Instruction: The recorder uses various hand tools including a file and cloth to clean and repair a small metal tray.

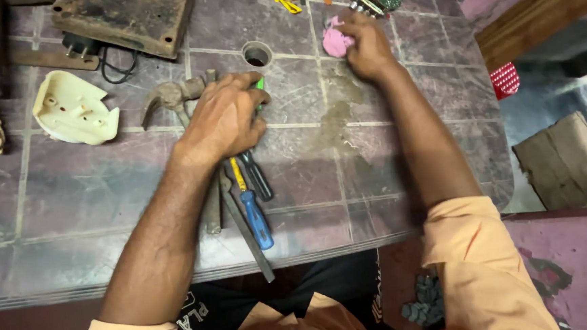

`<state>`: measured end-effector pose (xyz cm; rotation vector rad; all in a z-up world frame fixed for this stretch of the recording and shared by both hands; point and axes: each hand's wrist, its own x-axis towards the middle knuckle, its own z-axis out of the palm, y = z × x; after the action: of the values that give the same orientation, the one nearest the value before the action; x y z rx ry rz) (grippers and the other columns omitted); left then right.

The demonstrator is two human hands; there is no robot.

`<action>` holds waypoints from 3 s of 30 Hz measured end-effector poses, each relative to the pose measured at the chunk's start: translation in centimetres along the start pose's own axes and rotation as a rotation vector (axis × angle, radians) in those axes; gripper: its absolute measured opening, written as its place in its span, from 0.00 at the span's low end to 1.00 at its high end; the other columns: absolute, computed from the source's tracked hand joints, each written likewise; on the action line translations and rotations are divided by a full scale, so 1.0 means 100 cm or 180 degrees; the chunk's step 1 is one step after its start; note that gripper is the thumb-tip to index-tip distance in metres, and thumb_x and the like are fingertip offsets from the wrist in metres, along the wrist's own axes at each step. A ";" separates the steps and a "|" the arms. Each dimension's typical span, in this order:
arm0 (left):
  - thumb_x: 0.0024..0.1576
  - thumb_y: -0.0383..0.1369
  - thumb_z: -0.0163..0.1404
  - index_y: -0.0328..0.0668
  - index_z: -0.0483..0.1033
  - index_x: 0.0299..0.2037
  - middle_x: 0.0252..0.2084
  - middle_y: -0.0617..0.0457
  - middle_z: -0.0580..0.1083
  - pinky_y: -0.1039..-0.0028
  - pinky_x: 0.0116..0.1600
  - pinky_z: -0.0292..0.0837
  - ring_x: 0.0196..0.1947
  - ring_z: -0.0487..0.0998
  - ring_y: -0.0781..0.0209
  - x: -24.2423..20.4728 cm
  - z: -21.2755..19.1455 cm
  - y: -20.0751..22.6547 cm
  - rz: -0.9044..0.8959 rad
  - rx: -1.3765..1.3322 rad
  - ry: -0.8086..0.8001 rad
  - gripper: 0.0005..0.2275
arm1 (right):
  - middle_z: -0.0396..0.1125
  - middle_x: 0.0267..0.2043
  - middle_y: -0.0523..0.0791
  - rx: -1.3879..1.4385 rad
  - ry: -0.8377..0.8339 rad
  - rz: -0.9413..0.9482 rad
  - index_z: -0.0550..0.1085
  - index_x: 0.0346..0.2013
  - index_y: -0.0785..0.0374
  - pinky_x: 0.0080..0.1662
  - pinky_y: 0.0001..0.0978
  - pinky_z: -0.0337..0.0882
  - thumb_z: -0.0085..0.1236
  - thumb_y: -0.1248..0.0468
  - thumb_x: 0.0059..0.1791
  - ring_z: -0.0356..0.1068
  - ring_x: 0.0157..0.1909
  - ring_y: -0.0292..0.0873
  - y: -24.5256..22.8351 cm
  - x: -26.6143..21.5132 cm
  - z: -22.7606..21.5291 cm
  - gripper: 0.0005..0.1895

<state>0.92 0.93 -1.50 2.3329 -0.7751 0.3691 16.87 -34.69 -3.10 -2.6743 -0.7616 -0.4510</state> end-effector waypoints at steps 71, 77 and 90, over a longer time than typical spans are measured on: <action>0.47 0.27 0.57 0.28 0.80 0.52 0.62 0.34 0.72 0.51 0.64 0.64 0.63 0.69 0.35 -0.002 0.014 -0.008 0.0023 0.0449 0.0439 0.20 | 0.71 0.55 0.55 0.0759 -0.0720 -0.1202 0.80 0.48 0.66 0.58 0.44 0.72 0.60 0.77 0.35 0.70 0.58 0.55 -0.211 -0.065 -0.040 0.26; 0.48 0.26 0.56 0.30 0.80 0.54 0.64 0.34 0.72 0.51 0.65 0.65 0.63 0.70 0.35 -0.002 0.010 -0.005 0.0146 0.0499 0.0461 0.21 | 0.72 0.56 0.51 0.0515 -0.0607 -0.1575 0.82 0.44 0.61 0.66 0.48 0.67 0.65 0.76 0.40 0.67 0.64 0.52 -0.198 -0.105 -0.029 0.18; 0.51 0.28 0.56 0.36 0.79 0.59 0.66 0.36 0.71 0.51 0.67 0.63 0.65 0.69 0.36 -0.003 0.009 -0.002 0.0008 0.0500 0.0200 0.22 | 0.72 0.54 0.48 0.1765 0.0135 -0.0544 0.78 0.45 0.60 0.65 0.44 0.75 0.62 0.74 0.49 0.73 0.61 0.48 -0.061 -0.142 -0.105 0.11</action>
<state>0.85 0.61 -2.39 2.4530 -0.7426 0.5188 -0.21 -40.21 2.23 -2.0903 -0.9457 -0.2820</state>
